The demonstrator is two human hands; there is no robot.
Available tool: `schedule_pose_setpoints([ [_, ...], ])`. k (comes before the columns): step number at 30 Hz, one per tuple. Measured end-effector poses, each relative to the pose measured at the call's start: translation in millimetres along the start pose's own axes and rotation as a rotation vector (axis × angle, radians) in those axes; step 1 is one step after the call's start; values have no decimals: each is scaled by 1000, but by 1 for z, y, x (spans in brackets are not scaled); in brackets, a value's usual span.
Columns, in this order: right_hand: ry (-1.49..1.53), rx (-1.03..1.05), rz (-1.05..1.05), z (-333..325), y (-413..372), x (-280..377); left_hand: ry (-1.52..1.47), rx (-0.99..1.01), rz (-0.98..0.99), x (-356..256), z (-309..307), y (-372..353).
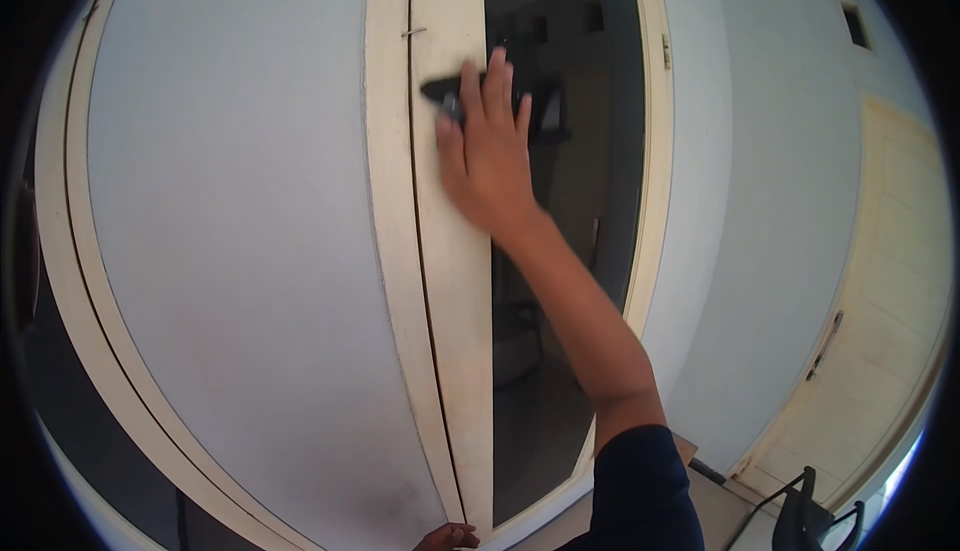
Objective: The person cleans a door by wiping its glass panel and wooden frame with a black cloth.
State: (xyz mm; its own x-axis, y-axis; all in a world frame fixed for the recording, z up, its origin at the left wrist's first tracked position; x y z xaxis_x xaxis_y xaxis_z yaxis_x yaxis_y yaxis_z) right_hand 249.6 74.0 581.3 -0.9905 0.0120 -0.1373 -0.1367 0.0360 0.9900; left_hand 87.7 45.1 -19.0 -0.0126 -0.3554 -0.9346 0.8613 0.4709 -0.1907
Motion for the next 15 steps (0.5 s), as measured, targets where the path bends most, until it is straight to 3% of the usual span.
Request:
schedule_pose_setpoints([
  [4, -17, 347, -86, 16, -179, 55, -15, 27, -65, 2, 8, -10],
  [6, 12, 365, -123, 14, -187, 59, 49, 25, -66, 1, 5, -7],
  [8, 57, 363, -191, 11, -170, 56, 66, 19, -66, -3, 1, -4],
  [11, 59, 272, -259, 0, -77, 42, 105, 31, -56, -2, -5, 9],
  [15, 80, -13, -286, -7, 27, 19, 132, 80, -27, -12, 8, 20],
])
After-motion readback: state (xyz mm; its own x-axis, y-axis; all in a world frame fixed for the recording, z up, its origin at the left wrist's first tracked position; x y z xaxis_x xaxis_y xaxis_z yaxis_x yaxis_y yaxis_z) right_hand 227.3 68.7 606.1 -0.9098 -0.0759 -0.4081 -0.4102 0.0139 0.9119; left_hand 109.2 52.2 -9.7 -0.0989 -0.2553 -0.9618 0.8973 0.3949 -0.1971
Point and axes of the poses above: each hand's wrist, its own y-axis towards the middle knuckle, its own z-axis out of the palm, x = y × z, the point moved 10 cm from there along y, towards the middle knuckle, and after that the axes turned 9 degrees about -y, right-handed, at the moved point
